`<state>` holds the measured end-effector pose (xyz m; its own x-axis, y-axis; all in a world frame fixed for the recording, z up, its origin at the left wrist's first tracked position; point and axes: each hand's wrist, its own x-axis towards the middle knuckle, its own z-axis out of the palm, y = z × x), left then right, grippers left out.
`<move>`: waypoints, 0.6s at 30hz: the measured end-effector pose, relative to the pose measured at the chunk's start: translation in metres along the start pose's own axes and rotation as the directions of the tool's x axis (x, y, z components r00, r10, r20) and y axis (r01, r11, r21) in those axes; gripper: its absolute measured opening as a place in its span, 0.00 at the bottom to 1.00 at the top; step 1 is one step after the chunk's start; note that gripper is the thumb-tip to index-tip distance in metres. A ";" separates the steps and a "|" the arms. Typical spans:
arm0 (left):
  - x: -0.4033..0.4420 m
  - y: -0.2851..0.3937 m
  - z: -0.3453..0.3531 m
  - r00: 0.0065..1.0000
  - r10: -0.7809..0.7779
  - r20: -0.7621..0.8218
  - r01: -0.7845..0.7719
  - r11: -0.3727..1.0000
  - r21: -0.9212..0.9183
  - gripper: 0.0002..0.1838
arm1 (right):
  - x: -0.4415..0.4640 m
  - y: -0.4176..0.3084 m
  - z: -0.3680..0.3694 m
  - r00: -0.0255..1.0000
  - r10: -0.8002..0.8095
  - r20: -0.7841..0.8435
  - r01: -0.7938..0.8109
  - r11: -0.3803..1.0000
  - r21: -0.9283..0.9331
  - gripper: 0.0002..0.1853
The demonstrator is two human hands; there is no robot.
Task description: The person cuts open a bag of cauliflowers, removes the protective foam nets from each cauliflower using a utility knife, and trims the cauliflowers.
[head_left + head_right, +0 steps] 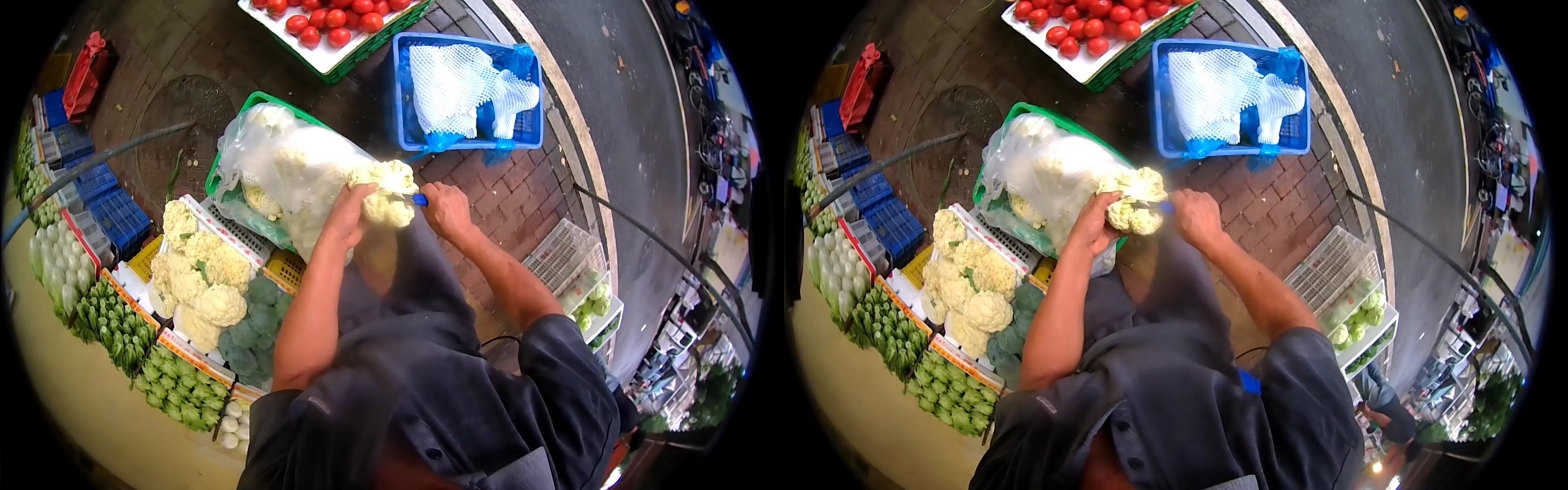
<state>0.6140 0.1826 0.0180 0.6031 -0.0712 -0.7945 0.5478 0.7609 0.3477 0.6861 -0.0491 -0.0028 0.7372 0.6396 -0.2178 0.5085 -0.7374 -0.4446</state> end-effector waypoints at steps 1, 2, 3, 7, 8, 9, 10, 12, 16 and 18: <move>0.002 -0.001 0.003 1.000 -0.010 -0.003 0.010 1.000 0.003 0.24 | -0.001 0.002 0.000 1.000 0.009 0.001 -0.009 1.000 -0.004 0.05; 0.004 -0.002 0.006 1.000 0.003 -0.009 -0.003 1.000 0.013 0.24 | -0.002 0.004 0.000 1.000 0.017 0.002 -0.017 1.000 -0.010 0.05; 0.005 -0.003 0.010 1.000 0.017 -0.014 -0.017 1.000 0.023 0.24 | -0.002 0.006 -0.001 1.000 0.025 0.003 -0.025 1.000 -0.016 0.05; 0.013 -0.004 0.015 1.000 0.013 0.021 -0.014 0.998 0.054 0.25 | -0.004 0.013 -0.003 0.990 0.141 0.024 -0.140 0.990 -0.036 0.04; 0.016 -0.006 0.016 1.000 0.005 0.027 -0.007 0.998 0.066 0.26 | -0.004 0.020 0.000 0.976 0.216 0.031 -0.214 0.975 -0.056 0.04; 0.020 -0.009 0.015 0.999 -0.003 0.032 0.000 0.997 0.077 0.26 | -0.004 0.025 0.001 0.956 0.290 0.038 -0.287 0.955 -0.076 0.04; 0.022 -0.012 0.014 0.999 -0.010 0.037 0.007 0.996 0.089 0.26 | -0.005 0.025 -0.001 0.955 0.293 0.040 -0.291 0.955 -0.056 0.04; 0.030 -0.016 0.017 0.999 0.006 -0.032 -0.002 0.991 0.135 0.27 | -0.007 0.025 -0.008 0.955 0.295 0.041 -0.294 0.956 -0.013 0.04; 0.027 -0.011 0.040 1.000 -0.011 -0.026 0.014 0.993 0.113 0.28 | -0.016 0.013 -0.014 0.964 0.262 0.051 -0.266 0.961 0.075 0.08; 0.025 -0.010 0.040 1.000 -0.003 -0.011 0.005 0.993 0.114 0.28 | -0.016 0.008 -0.021 0.954 0.286 0.090 -0.294 0.951 0.094 0.07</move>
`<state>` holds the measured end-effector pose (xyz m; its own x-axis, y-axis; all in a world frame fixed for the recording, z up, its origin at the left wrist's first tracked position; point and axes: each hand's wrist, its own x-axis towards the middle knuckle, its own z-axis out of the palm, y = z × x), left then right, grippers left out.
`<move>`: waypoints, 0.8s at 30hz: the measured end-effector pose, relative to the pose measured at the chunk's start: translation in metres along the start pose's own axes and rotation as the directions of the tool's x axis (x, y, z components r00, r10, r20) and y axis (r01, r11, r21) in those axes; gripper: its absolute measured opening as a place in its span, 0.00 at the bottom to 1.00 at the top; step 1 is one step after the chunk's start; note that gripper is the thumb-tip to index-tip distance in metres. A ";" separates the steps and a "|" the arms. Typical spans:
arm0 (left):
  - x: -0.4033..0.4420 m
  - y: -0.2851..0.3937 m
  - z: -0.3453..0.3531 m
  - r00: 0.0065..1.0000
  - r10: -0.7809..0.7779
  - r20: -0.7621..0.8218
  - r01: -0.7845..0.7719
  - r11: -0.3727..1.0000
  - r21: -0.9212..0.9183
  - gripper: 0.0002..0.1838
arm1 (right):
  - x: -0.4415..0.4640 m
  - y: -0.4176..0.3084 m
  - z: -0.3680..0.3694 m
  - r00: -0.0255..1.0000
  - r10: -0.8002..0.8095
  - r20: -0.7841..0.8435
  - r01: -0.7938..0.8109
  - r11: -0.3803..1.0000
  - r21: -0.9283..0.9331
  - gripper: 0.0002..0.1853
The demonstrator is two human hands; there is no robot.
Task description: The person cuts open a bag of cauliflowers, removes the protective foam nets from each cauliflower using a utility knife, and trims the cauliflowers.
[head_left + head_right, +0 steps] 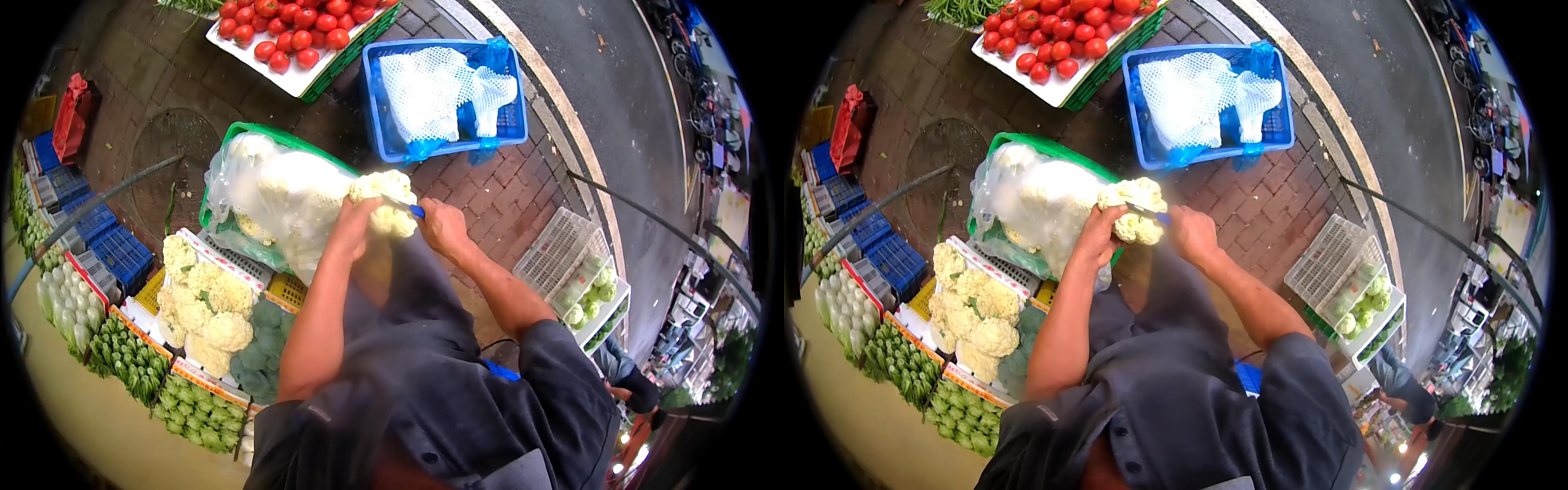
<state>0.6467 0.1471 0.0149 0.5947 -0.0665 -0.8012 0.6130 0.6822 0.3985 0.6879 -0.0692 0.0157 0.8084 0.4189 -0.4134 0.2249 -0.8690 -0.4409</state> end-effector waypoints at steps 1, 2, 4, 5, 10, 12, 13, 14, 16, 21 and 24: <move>0.004 0.000 0.000 1.000 0.001 -0.005 -0.001 1.000 -0.001 0.29 | 0.002 -0.001 -0.003 1.000 0.015 0.013 -0.015 1.000 0.009 0.07; 0.008 -0.001 0.002 1.000 0.000 -0.007 0.000 1.000 -0.003 0.29 | 0.004 0.000 -0.003 1.000 0.012 0.023 -0.012 0.999 0.030 0.07; 0.008 0.004 0.005 0.999 -0.002 0.046 0.002 1.000 -0.008 0.29 | 0.002 0.002 -0.002 0.999 0.011 0.051 -0.015 0.997 0.070 0.07; 0.003 0.013 0.011 0.998 0.000 0.068 0.001 1.000 -0.012 0.29 | 0.002 0.004 -0.003 0.999 0.013 0.043 -0.015 0.999 0.051 0.07; 0.018 0.012 0.011 0.996 -0.026 0.082 0.024 0.999 0.029 0.28 | 0.011 0.009 0.000 1.000 0.002 -0.002 -0.002 1.000 0.001 0.08; 0.018 0.012 0.013 0.997 -0.027 0.070 0.025 0.999 0.020 0.28 | 0.015 0.009 -0.001 1.000 0.005 0.008 -0.005 0.999 -0.038 0.05; 0.019 0.013 0.014 0.997 -0.027 0.076 0.025 0.999 0.029 0.28 | 0.017 0.010 -0.001 1.000 0.006 0.012 -0.005 0.998 -0.056 0.05; 0.020 0.015 0.015 0.996 -0.026 0.084 0.023 0.999 0.037 0.28 | 0.019 0.012 0.001 1.000 -0.004 -0.006 0.004 0.998 -0.060 0.05; 0.023 0.016 0.019 0.995 -0.029 0.093 0.025 0.998 0.051 0.28 | 0.022 0.021 0.008 0.999 -0.025 -0.043 0.022 0.997 -0.071 0.06; 0.039 0.012 0.021 0.998 -0.026 0.049 0.020 0.994 0.111 0.27 | 0.030 0.035 0.008 0.994 0.057 -0.091 -0.063 0.996 -0.060 0.06; 0.052 -0.005 0.014 1.000 -0.012 0.001 0.011 0.994 0.112 0.27 | 0.031 0.054 0.009 0.986 0.147 -0.073 -0.154 0.983 -0.100 0.07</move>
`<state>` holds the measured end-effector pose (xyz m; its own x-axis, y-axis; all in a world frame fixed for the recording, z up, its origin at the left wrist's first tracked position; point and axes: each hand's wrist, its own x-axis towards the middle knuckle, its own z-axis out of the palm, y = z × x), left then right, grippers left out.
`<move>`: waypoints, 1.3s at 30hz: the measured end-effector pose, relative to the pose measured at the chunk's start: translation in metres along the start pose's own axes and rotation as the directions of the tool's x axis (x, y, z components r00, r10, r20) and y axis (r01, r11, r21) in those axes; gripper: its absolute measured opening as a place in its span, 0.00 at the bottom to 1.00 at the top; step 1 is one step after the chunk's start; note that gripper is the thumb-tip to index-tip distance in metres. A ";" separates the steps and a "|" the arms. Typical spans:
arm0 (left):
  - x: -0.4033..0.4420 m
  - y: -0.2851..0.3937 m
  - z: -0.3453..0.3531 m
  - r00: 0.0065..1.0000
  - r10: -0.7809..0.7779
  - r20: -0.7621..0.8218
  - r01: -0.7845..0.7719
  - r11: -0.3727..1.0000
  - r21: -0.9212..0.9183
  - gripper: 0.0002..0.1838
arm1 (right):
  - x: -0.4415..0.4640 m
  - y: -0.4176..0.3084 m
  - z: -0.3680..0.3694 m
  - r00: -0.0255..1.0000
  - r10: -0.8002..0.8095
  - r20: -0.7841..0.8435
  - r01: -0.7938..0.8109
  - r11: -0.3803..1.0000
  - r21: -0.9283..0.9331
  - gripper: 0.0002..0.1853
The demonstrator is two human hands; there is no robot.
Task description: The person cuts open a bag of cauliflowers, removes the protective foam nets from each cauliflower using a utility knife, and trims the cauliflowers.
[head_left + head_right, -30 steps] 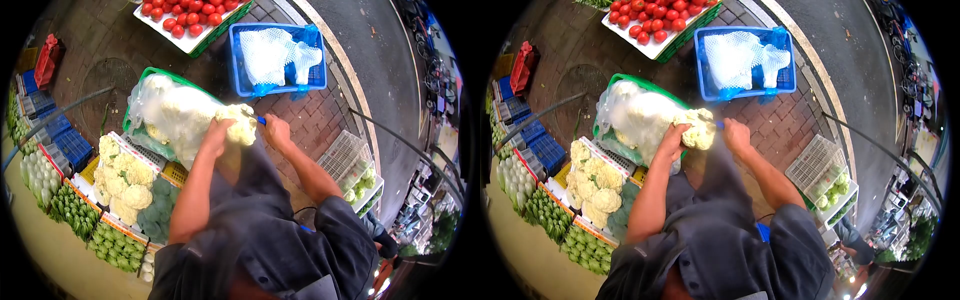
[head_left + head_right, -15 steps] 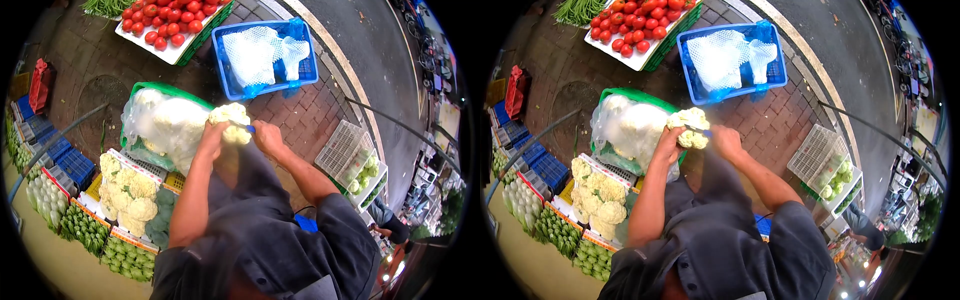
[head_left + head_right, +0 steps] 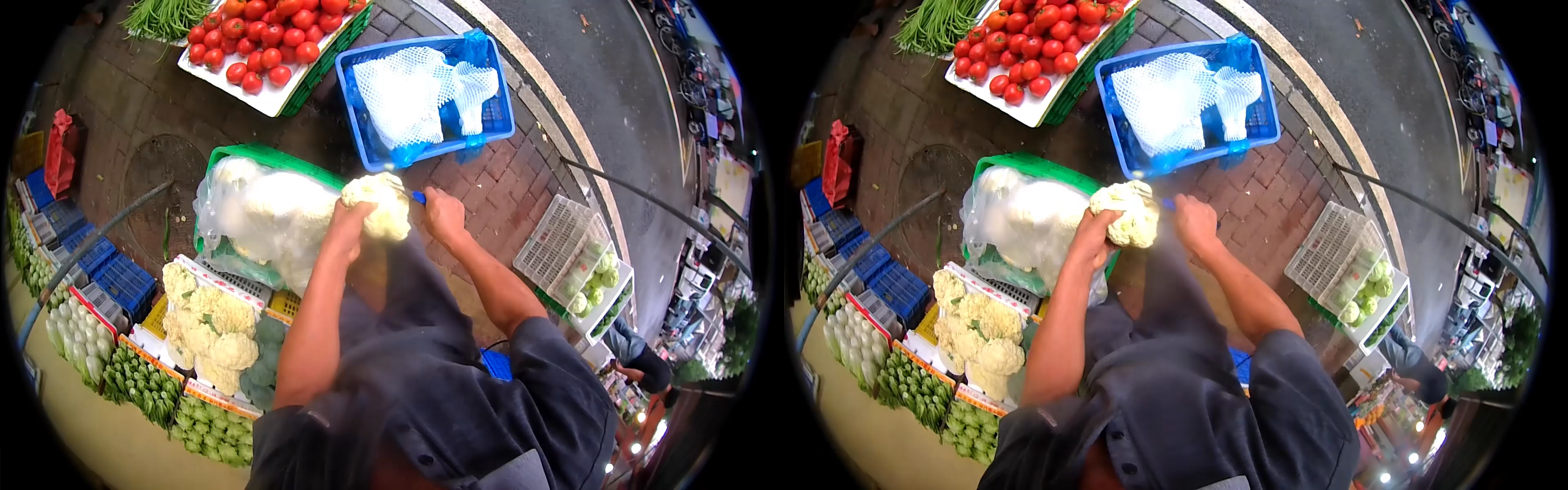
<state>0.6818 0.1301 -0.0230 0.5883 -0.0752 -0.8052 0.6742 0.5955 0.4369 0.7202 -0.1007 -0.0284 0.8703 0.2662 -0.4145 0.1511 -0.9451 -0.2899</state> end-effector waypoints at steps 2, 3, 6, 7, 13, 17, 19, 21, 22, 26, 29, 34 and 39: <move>-0.005 0.005 0.005 0.999 0.007 0.039 -0.006 1.000 -0.021 0.27 | -0.003 0.002 -0.002 0.999 0.039 0.006 -0.039 0.999 0.000 0.07; -0.004 0.007 0.012 0.998 0.010 0.069 -0.008 0.999 -0.031 0.26 | -0.005 0.002 -0.003 0.999 0.045 -0.005 -0.045 0.999 0.025 0.07; -0.015 0.025 0.032 0.996 -0.026 0.086 0.027 1.000 -0.007 0.26 | -0.009 -0.002 -0.007 1.000 0.000 -0.014 0.002 0.995 0.099 0.07; -0.018 0.028 0.032 0.996 -0.037 0.079 0.037 0.999 0.002 0.26 | -0.009 -0.008 -0.011 1.000 -0.024 0.008 0.023 0.995 0.101 0.07; -0.005 0.012 0.027 0.993 0.055 0.109 -0.056 0.998 0.008 0.26 | -0.003 -0.012 -0.011 0.999 -0.041 0.025 0.039 0.996 0.084 0.10; -0.001 0.012 0.029 0.998 0.059 0.026 -0.057 0.996 -0.075 0.24 | 0.004 -0.011 -0.011 0.998 -0.063 -0.019 0.064 0.995 0.081 0.09; -0.001 0.019 0.029 0.995 0.030 0.098 -0.021 0.996 -0.090 0.24 | -0.002 -0.010 -0.007 0.995 -0.083 -0.051 0.087 0.994 0.071 0.08; 0.009 0.010 0.021 0.997 0.064 0.052 -0.059 0.994 -0.093 0.25 | 0.000 -0.009 0.001 0.992 -0.103 -0.075 0.109 0.991 0.072 0.08; 0.013 0.005 0.015 0.995 0.081 0.052 -0.079 0.996 -0.047 0.27 | 0.004 -0.006 0.006 0.997 -0.067 -0.048 0.069 0.997 0.034 0.08; 0.005 0.015 0.016 0.998 0.055 0.035 -0.053 0.997 -0.051 0.18 | 0.009 -0.016 -0.003 0.998 -0.056 -0.002 0.056 0.998 0.030 0.09; -0.015 0.037 0.022 0.998 0.014 0.068 -0.009 0.997 -0.075 0.17 | 0.002 -0.029 -0.011 0.995 -0.056 0.084 0.053 0.998 0.035 0.10; -0.011 0.027 0.011 0.998 0.051 0.033 -0.050 0.998 -0.027 0.18 | 0.000 -0.030 0.001 0.993 -0.064 0.104 0.058 0.997 0.051 0.09; -0.018 0.022 0.012 0.994 0.096 -0.047 -0.096 0.995 -0.009 0.19 | -0.002 -0.022 0.017 0.994 -0.097 0.045 0.096 0.995 0.025 0.08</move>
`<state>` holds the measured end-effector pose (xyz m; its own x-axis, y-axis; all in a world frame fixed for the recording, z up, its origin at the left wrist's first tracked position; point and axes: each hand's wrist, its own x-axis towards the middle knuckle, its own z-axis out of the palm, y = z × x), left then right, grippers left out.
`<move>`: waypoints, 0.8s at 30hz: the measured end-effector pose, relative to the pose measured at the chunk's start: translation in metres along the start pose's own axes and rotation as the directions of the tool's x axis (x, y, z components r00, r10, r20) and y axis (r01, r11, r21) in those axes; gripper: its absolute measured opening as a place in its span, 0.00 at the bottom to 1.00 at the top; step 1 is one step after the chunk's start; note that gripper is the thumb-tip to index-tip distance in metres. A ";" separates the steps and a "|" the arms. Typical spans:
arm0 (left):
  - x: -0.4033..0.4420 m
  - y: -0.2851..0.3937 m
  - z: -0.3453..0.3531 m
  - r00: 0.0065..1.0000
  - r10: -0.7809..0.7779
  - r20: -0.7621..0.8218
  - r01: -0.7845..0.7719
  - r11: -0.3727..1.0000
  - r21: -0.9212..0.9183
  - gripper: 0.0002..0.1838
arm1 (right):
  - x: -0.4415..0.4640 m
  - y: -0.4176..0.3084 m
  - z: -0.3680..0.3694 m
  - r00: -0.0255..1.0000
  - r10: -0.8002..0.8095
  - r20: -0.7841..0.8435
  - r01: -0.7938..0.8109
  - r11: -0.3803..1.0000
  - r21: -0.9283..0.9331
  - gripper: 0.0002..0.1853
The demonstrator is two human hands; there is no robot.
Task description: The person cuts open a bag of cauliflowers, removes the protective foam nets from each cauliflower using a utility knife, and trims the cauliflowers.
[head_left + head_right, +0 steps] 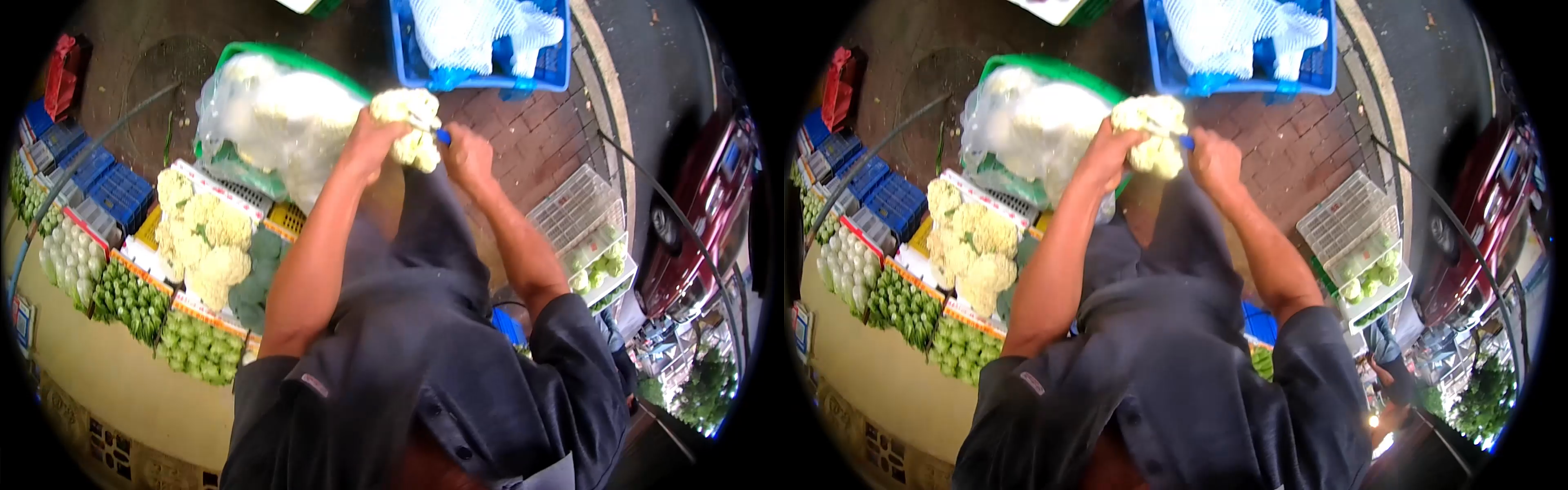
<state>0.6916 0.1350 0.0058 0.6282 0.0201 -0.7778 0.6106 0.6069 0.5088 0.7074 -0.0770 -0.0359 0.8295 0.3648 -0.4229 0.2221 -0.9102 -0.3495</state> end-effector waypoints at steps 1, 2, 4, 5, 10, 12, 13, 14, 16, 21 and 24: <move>0.001 -0.001 -0.001 0.999 -0.027 -0.017 0.027 1.000 -0.001 0.20 | 0.002 -0.001 -0.001 1.000 -0.001 -0.009 0.001 1.000 -0.011 0.08; 0.005 -0.003 -0.006 0.998 -0.062 0.006 0.062 0.998 -0.010 0.22 | 0.000 -0.002 -0.002 1.000 0.004 -0.010 -0.004 1.000 -0.019 0.08; 0.000 -0.003 -0.009 0.996 -0.051 0.078 0.057 0.995 -0.080 0.22 | -0.003 0.003 0.001 0.999 -0.003 -0.043 0.002 1.000 -0.009 0.07; -0.003 0.000 -0.007 0.997 -0.050 0.065 0.055 0.995 -0.083 0.22 | -0.001 0.002 -0.002 0.998 -0.008 -0.062 0.008 1.000 -0.005 0.07; -0.014 0.010 -0.002 0.997 -0.032 0.064 0.038 0.995 -0.095 0.21 | -0.009 -0.021 -0.019 0.999 -0.036 -0.024 0.036 0.999 0.016 0.07; -0.016 0.010 -0.002 0.997 -0.036 0.071 0.040 0.998 -0.056 0.23 | -0.009 -0.019 -0.010 1.000 -0.011 -0.015 0.012 1.000 0.022 0.07; -0.014 0.006 -0.006 0.996 -0.039 0.082 0.042 0.998 -0.043 0.27 | -0.009 -0.019 -0.008 1.000 -0.007 -0.010 0.007 1.000 0.019 0.07; -0.012 0.003 -0.009 0.995 -0.041 0.094 0.044 0.999 -0.030 0.30 | -0.007 -0.019 -0.008 0.999 -0.007 -0.041 0.007 1.000 0.012 0.07; -0.011 -0.002 -0.014 0.995 -0.038 0.088 0.040 0.999 -0.020 0.30 | -0.006 -0.019 -0.007 0.995 -0.003 -0.100 0.002 1.000 -0.003 0.08; -0.020 -0.006 -0.014 0.998 -0.051 0.022 0.052 0.998 -0.027 0.30 | -0.011 -0.016 0.001 0.995 0.022 -0.096 -0.021 1.000 0.012 0.11; -0.019 -0.010 -0.015 0.999 -0.042 -0.006 0.042 0.996 -0.072 0.29 | -0.007 -0.017 -0.001 0.993 0.029 -0.111 -0.030 1.000 -0.002 0.10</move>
<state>0.6665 0.1406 0.0098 0.5989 -0.0010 -0.8008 0.5998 0.6631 0.4477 0.6980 -0.0639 -0.0263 0.8874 0.3139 -0.3377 0.1985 -0.9212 -0.3346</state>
